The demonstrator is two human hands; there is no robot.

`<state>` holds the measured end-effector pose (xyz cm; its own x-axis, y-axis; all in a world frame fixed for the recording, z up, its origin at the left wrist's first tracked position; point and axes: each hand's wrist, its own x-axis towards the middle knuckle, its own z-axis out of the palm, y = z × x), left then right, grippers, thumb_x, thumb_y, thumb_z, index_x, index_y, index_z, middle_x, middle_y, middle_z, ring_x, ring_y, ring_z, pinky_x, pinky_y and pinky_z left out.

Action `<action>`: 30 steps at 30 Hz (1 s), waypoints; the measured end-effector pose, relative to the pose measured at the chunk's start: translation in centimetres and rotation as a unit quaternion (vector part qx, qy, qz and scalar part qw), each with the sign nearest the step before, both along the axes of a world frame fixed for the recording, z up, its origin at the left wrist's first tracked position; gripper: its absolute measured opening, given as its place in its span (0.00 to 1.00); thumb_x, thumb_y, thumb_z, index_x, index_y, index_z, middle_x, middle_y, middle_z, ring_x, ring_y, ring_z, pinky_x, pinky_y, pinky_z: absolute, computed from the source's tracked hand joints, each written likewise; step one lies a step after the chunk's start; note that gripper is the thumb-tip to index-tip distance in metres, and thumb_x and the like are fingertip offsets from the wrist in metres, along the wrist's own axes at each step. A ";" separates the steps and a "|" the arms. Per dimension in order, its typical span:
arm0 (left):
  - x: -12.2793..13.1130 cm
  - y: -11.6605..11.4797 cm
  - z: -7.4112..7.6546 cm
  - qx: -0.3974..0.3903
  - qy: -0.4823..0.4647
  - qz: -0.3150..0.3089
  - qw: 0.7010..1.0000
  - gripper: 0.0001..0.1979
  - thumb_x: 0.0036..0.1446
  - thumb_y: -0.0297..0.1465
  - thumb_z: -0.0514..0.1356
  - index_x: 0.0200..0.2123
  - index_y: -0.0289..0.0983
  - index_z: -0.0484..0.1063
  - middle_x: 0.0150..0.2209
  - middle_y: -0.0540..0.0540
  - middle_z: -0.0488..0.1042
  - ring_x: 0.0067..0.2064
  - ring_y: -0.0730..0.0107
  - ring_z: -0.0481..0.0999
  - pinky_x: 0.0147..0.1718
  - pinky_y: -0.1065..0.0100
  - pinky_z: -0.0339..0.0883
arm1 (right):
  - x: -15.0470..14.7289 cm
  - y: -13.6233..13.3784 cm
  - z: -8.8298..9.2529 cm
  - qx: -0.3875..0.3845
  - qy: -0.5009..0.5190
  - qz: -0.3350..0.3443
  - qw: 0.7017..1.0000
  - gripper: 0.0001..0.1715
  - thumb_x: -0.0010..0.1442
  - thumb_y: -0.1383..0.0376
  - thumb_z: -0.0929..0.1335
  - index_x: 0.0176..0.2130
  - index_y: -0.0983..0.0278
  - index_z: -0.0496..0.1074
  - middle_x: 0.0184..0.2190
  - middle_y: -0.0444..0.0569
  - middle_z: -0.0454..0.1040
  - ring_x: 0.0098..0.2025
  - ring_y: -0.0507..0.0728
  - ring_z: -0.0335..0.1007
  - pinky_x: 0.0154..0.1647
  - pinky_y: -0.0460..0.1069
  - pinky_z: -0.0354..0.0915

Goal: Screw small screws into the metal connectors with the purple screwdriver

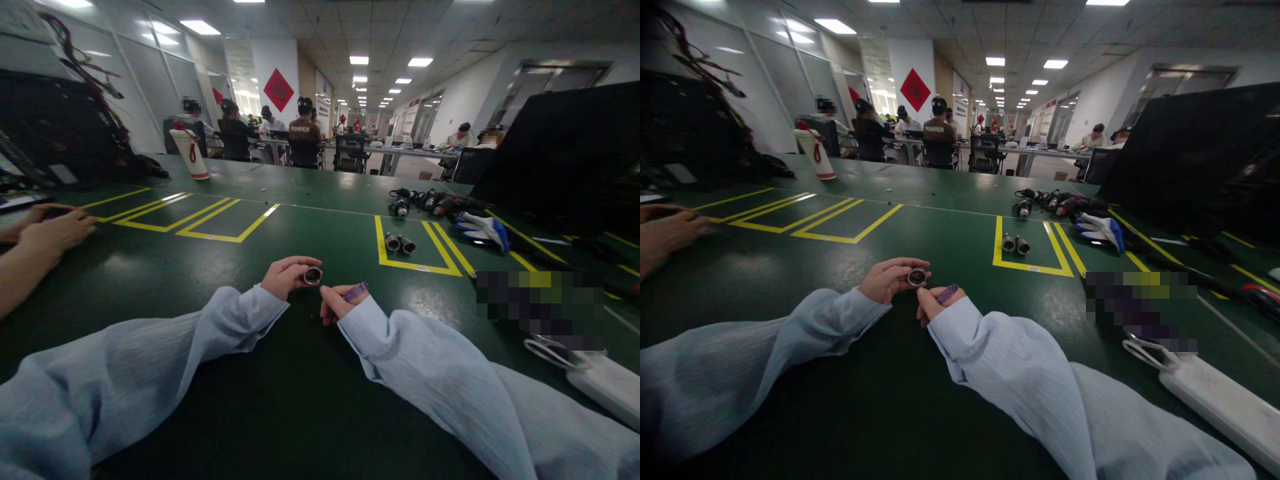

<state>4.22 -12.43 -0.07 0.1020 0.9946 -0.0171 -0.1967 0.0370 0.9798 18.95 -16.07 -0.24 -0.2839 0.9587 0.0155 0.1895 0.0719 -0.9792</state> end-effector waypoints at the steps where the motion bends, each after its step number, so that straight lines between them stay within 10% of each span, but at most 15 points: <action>1: 0.0 0.0 0.1 -0.002 -0.010 0.000 1.000 0.13 0.36 0.28 0.59 0.30 0.28 0.73 0.31 0.41 0.75 0.36 0.58 0.75 0.34 0.62 0.70 | 0.1 -0.1 -0.3 0.039 0.015 0.001 0.999 0.23 0.54 0.58 0.61 0.15 0.66 0.66 0.10 0.43 0.64 0.13 0.46 0.58 0.15 0.41 0.55; 10: 0.1 -0.1 0.2 -0.007 -0.016 0.009 1.000 0.13 0.35 0.26 0.58 0.30 0.30 0.73 0.33 0.42 0.75 0.36 0.61 0.75 0.32 0.65 0.70 | 0.8 0.7 -0.8 0.459 -0.050 -0.016 0.887 0.10 0.55 0.68 0.61 0.26 0.64 0.69 0.25 0.48 0.72 0.29 0.52 0.67 0.33 0.48 0.62; 30: 0.5 -0.3 -0.1 0.073 0.070 0.011 0.995 0.15 0.32 0.22 0.63 0.30 0.30 0.73 0.30 0.45 0.76 0.35 0.64 0.76 0.41 0.61 0.70 | 0.7 1.5 -1.6 0.483 -0.077 -0.032 0.872 0.08 0.54 0.70 0.62 0.28 0.64 0.70 0.26 0.49 0.74 0.30 0.52 0.69 0.34 0.47 0.63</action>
<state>4.71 -12.76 -0.16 0.0865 0.9895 0.1159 -0.0571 -0.1112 0.9922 19.70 -14.55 -1.82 -0.3001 0.5342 0.7903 0.3477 0.8327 -0.4309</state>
